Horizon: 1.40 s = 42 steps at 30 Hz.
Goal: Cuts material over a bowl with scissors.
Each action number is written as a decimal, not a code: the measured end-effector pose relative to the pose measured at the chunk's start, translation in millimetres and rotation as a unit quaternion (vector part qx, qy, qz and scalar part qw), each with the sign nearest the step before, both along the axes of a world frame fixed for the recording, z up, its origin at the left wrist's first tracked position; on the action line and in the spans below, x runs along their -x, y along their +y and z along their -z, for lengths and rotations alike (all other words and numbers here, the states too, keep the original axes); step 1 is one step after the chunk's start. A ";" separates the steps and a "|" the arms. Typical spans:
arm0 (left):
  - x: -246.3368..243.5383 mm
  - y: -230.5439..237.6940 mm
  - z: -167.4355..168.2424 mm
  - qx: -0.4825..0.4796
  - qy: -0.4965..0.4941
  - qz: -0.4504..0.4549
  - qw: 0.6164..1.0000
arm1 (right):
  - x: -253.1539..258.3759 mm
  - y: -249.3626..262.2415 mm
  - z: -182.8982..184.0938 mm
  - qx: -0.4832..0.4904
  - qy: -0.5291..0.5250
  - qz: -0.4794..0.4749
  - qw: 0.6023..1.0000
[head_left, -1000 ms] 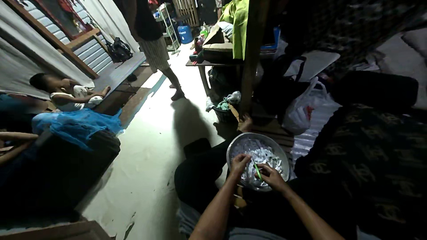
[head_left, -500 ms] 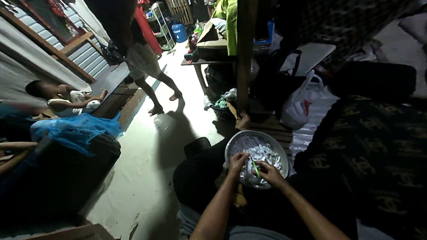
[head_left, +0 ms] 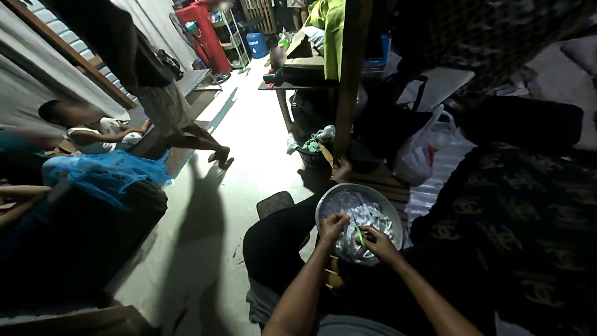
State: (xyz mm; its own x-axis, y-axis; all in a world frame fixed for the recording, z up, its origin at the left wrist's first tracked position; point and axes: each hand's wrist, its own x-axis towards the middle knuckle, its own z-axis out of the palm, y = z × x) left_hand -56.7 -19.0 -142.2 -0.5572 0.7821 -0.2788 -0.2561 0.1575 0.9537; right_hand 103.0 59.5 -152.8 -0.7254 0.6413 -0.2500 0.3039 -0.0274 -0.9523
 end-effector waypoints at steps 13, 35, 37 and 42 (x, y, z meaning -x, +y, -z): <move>0.1 0.0 -3.5 0.003 -0.019 0.028 0.999 | -0.9 -1.0 -0.1 0.001 0.007 0.001 1.000; 1.0 -0.9 3.9 -0.006 -0.016 0.010 1.000 | -0.2 -0.6 0.5 0.010 0.012 0.006 1.000; 1.3 -0.6 4.9 -0.008 -0.016 0.009 1.000 | -0.2 -0.6 1.8 0.004 0.013 0.007 1.000; 0.1 1.0 6.4 -0.001 -0.012 0.019 1.000 | -3.9 -2.4 0.3 -0.005 0.021 0.013 1.000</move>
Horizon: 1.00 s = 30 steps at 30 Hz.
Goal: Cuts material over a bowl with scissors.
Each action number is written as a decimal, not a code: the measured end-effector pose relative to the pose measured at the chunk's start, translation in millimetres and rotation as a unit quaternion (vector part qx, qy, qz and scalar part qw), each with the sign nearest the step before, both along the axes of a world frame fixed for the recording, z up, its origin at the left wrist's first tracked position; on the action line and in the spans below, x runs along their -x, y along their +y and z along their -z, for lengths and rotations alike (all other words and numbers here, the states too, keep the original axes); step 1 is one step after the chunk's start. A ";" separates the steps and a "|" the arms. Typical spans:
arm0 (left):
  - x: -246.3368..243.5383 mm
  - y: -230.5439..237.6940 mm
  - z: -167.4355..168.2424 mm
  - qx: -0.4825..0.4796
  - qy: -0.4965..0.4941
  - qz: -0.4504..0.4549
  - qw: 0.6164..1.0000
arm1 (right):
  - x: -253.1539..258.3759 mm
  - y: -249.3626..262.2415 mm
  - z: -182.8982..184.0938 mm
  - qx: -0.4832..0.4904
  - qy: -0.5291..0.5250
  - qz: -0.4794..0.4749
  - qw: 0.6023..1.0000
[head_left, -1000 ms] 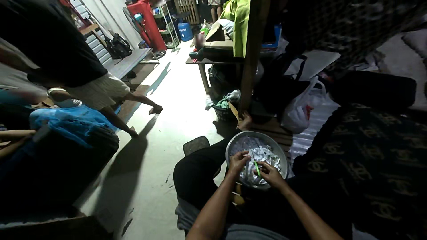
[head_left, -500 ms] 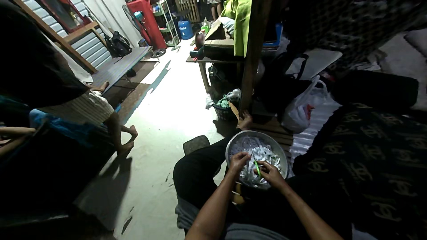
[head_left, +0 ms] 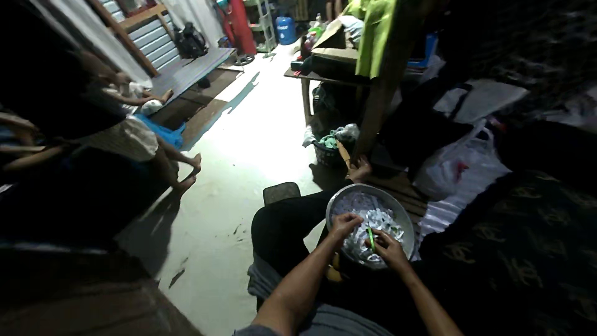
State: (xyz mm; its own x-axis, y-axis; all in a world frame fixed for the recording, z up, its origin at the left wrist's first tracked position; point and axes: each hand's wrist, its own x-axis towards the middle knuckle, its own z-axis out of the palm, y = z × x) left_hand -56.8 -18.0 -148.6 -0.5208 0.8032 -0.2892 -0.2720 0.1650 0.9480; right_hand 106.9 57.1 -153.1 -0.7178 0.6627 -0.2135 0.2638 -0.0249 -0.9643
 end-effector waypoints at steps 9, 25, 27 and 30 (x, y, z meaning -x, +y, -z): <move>0.2 0.5 -5.0 0.017 -0.001 0.014 1.000 | -3.3 3.4 5.8 -0.023 0.020 -0.007 1.000; -0.1 3.3 -0.4 0.010 -0.006 0.005 1.000 | -2.7 3.4 5.2 -0.002 0.036 -0.010 0.999; -0.6 3.6 0.8 0.007 -0.014 0.005 1.000 | -3.1 3.7 5.1 -0.005 0.031 -0.010 0.999; -0.9 3.6 1.7 0.007 -0.019 0.002 1.000 | -2.5 2.8 4.3 0.002 0.032 -0.006 0.999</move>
State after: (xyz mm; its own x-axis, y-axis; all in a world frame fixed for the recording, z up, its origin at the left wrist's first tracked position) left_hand -56.0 -14.4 -150.3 -0.5055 0.8016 -0.3191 -0.3061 0.1792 0.9350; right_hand 109.4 59.9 -157.3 -0.7378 0.6534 -0.1692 0.2016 -0.0258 -0.9791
